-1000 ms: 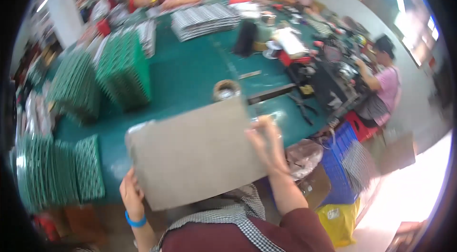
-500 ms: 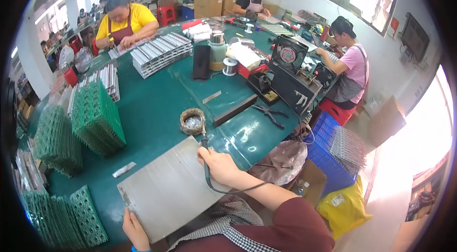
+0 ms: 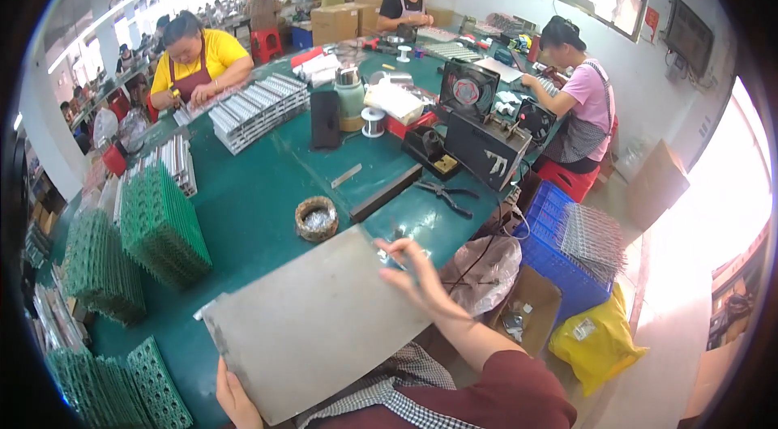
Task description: The person solders circuit board panels held in a fixture using a soldering iron and solder wire, removes the completed panel, stacks it onto a pile, and loads a new panel into the fixture to solder.
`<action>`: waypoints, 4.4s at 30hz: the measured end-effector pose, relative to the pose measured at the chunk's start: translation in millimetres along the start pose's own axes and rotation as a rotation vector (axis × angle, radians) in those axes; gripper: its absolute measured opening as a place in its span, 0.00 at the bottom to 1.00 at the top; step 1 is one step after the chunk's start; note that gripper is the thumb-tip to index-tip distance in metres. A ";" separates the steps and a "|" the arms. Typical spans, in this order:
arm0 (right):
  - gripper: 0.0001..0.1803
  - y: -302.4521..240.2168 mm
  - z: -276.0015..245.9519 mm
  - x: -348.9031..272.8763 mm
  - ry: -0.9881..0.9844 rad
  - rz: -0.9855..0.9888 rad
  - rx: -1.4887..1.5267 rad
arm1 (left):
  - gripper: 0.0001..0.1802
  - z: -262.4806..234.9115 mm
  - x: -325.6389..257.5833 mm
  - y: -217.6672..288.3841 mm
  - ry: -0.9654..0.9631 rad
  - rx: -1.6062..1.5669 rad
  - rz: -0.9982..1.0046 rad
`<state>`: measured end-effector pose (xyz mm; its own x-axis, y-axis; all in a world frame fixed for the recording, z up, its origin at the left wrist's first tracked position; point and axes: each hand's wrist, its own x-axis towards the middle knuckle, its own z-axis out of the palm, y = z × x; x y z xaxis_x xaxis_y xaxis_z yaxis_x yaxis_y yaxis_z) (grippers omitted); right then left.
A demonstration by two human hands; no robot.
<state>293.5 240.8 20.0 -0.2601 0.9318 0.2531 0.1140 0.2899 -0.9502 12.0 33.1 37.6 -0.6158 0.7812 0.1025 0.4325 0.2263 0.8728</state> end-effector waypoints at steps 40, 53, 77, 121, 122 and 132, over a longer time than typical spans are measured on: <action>0.41 8.6 9.4 8.6 0.120 -0.410 -0.057 | 0.05 -41.4 158.8 127.4 1.014 0.537 0.785; 0.08 0.8 5.9 41.4 -0.304 -0.224 -0.132 | 0.09 136.3 80.0 51.3 -0.097 0.346 0.299; 0.08 0.0 18.7 43.6 -0.342 -0.322 -0.240 | 0.20 138.7 77.7 47.1 -0.253 0.399 0.365; 0.07 -2.5 -10.6 -11.6 -0.302 -0.454 -0.279 | 0.13 136.8 15.3 51.1 -0.323 0.347 0.427; 0.07 -3.1 -11.1 -12.8 -0.299 -0.465 -0.299 | 0.14 136.5 15.2 51.6 -0.333 0.375 0.426; 0.07 -3.7 -8.1 -19.0 -0.264 -0.462 -0.312 | 0.13 133.1 21.1 55.5 -0.381 0.446 0.468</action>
<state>305.8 223.8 20.1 -0.5734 0.6210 0.5344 0.1979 0.7380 -0.6452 110.8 139.6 24.6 -0.0659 0.9829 0.1722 0.8690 -0.0284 0.4941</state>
